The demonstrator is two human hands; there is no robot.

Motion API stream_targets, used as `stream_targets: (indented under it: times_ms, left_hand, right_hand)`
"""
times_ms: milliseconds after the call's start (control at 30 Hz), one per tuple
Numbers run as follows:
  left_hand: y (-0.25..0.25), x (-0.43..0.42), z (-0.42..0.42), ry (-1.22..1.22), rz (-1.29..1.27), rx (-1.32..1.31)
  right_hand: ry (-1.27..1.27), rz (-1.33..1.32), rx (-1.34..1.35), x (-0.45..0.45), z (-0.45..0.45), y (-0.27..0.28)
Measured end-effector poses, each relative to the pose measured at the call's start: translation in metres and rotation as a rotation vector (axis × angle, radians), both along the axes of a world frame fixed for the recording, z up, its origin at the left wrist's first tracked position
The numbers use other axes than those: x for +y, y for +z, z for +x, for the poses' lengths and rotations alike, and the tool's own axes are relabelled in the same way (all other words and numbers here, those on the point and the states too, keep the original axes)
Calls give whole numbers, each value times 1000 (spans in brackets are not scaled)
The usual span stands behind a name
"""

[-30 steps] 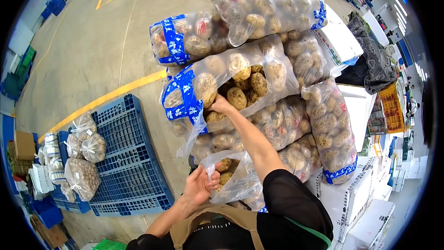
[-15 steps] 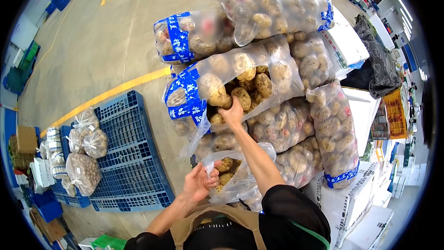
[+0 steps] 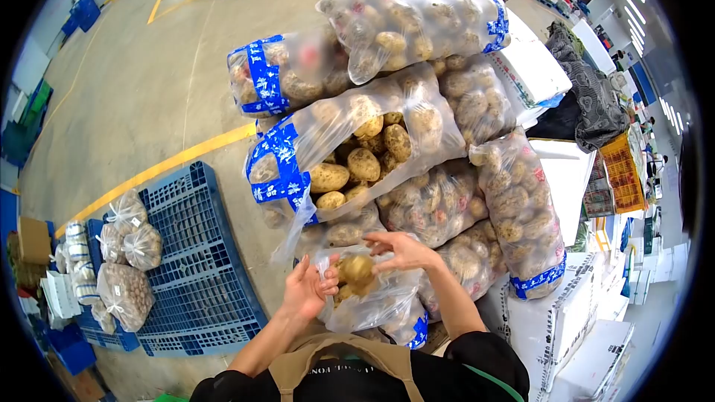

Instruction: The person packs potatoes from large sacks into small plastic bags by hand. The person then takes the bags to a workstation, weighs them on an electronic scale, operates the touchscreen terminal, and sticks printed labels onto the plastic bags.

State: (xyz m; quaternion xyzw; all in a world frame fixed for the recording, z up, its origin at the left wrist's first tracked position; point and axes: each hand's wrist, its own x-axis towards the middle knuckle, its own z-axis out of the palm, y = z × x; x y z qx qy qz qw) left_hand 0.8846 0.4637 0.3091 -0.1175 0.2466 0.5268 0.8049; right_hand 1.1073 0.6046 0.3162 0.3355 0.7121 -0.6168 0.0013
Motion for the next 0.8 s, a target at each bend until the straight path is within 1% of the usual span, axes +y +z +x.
stream_targets:
  times_ms: [33, 100, 167, 233, 300, 333, 367, 433, 467, 500, 567, 600, 700, 733, 800]
  left_hand:
    - [1, 0, 0, -9, -4, 9]
    - [0, 0, 0, -18, 0, 37]
    - [-1, 0, -1, -24, -7, 49]
    - [0, 0, -2, -32, -28, 42]
    - [-1, -2, -2, -33, -16, 29]
    - [1, -2, -2, -35, -15, 38]
    - [2, -2, -4, -37, -13, 48]
    - [4, -4, -7, -29, -7, 21]
    - [5, -4, -9, -25, -7, 16]
    - [5, -4, -10, -20, -13, 6]
    - [-1, -4, -15, -26, -17, -10]
    - [-4, -5, -17, -33, -26, -7]
    - [-9, -3, -16, -49, -22, 12]
    - [-10, -1, -15, -50, -15, 22]
    - [-8, 1, -13, -39, -18, 29]
  right_hand:
    - [-175, 10, 22, 9, -5, -9]
    - [-522, 26, 72, 48, -23, -51]
    - [-743, 404, 1, 100, -52, -88]
    - [-964, 735, -142, 153, -84, -149]
    - [-1026, 559, -139, 180, -110, -154]
    - [-1206, 633, -196, 188, -127, -171]
    - [-1306, 675, -250, 193, -135, -173]
    - [-1284, 652, -398, 203, -137, -182]
    - [-1303, 855, -349, 208, -136, -193]
    - [-1265, 875, -285, 214, -130, -203]
    - [-1192, 905, -164, 211, -120, -195]
    - [-1179, 861, -127, 209, -113, -188]
    - [-975, 600, -313, 173, -102, -126]
    - [-892, 655, -356, 160, -97, -118]
    - [-866, 443, -186, 126, -80, -85]
